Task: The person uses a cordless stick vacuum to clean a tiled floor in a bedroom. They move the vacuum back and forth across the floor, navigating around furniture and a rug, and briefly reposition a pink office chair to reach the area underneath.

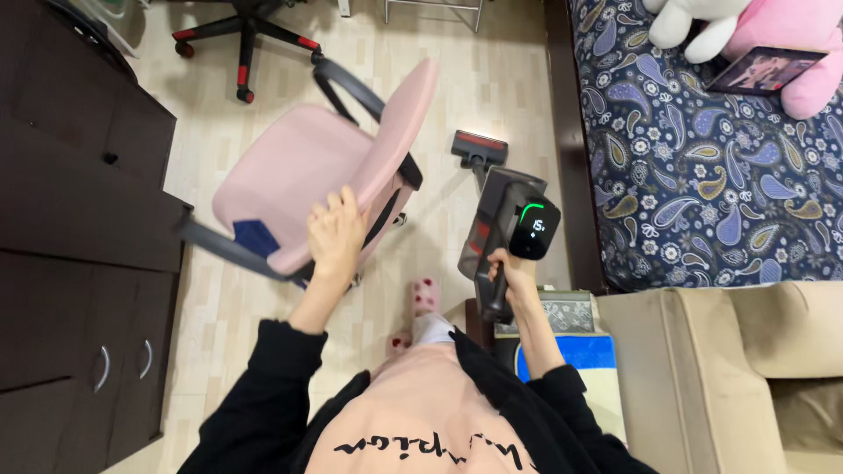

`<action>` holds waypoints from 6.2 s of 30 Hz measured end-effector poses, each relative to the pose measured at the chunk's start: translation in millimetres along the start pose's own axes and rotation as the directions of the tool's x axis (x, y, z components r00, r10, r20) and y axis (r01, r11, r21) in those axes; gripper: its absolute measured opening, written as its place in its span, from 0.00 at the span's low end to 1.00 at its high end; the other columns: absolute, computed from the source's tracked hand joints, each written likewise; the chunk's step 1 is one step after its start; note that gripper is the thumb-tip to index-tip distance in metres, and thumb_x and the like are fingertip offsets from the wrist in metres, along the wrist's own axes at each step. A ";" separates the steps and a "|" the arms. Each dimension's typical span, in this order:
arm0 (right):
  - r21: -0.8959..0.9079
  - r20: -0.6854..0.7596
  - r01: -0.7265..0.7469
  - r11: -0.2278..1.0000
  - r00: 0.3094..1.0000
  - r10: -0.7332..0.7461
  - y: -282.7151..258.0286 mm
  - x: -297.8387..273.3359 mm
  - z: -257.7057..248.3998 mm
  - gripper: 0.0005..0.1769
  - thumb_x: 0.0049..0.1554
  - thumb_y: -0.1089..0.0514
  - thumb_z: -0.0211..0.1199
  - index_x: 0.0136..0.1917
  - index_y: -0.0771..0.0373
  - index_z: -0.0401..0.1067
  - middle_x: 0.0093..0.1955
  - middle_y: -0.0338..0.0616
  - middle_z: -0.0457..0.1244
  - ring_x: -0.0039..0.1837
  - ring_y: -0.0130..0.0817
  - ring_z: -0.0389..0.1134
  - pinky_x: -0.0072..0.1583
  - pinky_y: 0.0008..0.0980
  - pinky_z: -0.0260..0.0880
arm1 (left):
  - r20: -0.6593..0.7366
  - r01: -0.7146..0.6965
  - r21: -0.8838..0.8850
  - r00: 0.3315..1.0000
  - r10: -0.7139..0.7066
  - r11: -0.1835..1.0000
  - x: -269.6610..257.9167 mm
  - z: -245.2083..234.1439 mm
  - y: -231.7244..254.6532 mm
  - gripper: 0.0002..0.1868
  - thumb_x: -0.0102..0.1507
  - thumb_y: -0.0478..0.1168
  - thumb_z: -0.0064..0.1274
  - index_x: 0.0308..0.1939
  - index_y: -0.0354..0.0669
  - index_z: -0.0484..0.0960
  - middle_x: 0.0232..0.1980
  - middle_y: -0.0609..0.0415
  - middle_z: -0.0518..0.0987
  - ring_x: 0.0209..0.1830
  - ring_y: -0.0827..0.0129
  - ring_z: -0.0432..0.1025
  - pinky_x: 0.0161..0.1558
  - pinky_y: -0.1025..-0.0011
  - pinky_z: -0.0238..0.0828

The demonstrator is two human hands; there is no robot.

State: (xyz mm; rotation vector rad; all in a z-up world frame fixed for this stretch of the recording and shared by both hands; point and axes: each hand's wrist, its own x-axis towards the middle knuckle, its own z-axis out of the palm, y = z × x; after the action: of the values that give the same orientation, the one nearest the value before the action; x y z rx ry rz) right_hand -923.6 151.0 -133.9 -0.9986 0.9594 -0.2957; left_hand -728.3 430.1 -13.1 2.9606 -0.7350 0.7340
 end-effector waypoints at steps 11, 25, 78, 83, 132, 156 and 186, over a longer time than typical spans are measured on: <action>-0.212 0.195 0.070 0.975 0.980 -0.028 -5.9 -2.0 -109.3 0.09 0.49 0.69 0.61 0.29 0.68 0.66 0.24 0.45 0.59 0.25 0.35 0.61 0.30 0.34 0.61 | -0.030 0.195 0.183 0.981 -0.193 0.964 -5.5 -55.0 148.0 0.12 0.60 0.39 0.51 0.47 0.46 0.73 0.43 0.58 0.70 0.45 0.69 0.67 0.45 0.73 0.63; -0.421 0.292 0.172 0.891 0.955 -0.047 -54.7 45.6 -113.5 0.06 0.47 0.74 0.60 0.32 0.69 0.70 0.27 0.45 0.63 0.26 0.32 0.61 0.29 0.32 0.60 | -0.044 0.346 0.343 0.935 -0.353 0.873 50.9 -6.6 127.7 0.12 0.64 0.41 0.49 0.50 0.46 0.73 0.48 0.56 0.71 0.49 0.68 0.68 0.44 0.73 0.64; -0.136 -0.123 0.046 0.990 0.990 -0.063 -278.2 308.5 426.9 0.26 0.61 0.54 0.72 0.31 0.74 0.66 0.24 0.46 0.60 0.25 0.31 0.59 0.30 0.31 0.59 | 0.613 0.803 -0.491 0.043 0.789 0.338 572.0 495.2 107.3 0.32 0.71 0.63 0.26 0.60 0.49 0.79 0.51 0.56 0.81 0.41 0.67 0.70 0.44 0.67 0.63; 0.101 -0.523 0.003 0.995 0.851 0.050 -255.3 242.2 510.4 0.10 0.49 0.62 0.70 0.41 0.64 0.70 0.23 0.43 0.59 0.23 0.35 0.59 0.28 0.36 0.59 | 0.599 0.845 -0.316 -0.175 0.782 0.432 561.4 449.9 77.1 0.34 0.70 0.65 0.29 0.56 0.43 0.79 0.51 0.53 0.77 0.45 0.68 0.71 0.45 0.65 0.74; -0.166 -0.259 0.231 0.959 0.928 -0.269 -292.7 870.1 365.9 0.06 0.55 0.68 0.63 0.37 0.63 0.71 0.27 0.39 0.60 0.28 0.28 0.61 0.32 0.31 0.59 | 0.575 0.885 -0.413 0.072 0.815 0.213 897.4 641.9 320.3 0.36 0.65 0.68 0.40 0.75 0.67 0.62 0.54 0.65 0.76 0.50 0.73 0.69 0.57 0.60 0.61; -0.695 0.016 0.318 0.644 0.904 -0.428 -346.8 777.1 319.7 0.26 0.47 0.65 0.65 0.60 0.69 0.72 0.42 0.56 0.72 0.48 0.37 0.77 0.50 0.36 0.73 | 0.645 0.963 -0.238 0.057 0.762 0.129 855.0 555.8 305.4 0.38 0.58 0.64 0.55 0.64 0.44 0.75 0.59 0.50 0.79 0.54 0.59 0.77 0.47 0.61 0.78; -0.944 0.320 0.231 -0.236 0.814 -0.486 -420.2 798.4 275.4 0.54 0.40 0.62 0.68 0.80 0.56 0.55 0.37 0.51 0.67 0.39 0.46 0.70 0.43 0.42 0.71 | 0.642 0.999 -0.014 0.042 0.766 -0.043 829.6 626.6 361.5 0.31 0.56 0.52 0.54 0.57 0.33 0.78 0.50 0.42 0.82 0.47 0.56 0.79 0.49 0.61 0.78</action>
State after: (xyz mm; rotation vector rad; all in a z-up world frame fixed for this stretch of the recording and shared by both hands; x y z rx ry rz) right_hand -162.9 -405.4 -173.2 -2.8955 0.9152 -0.0729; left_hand 35.4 -328.7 -242.3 1.0293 0.0272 -1.6948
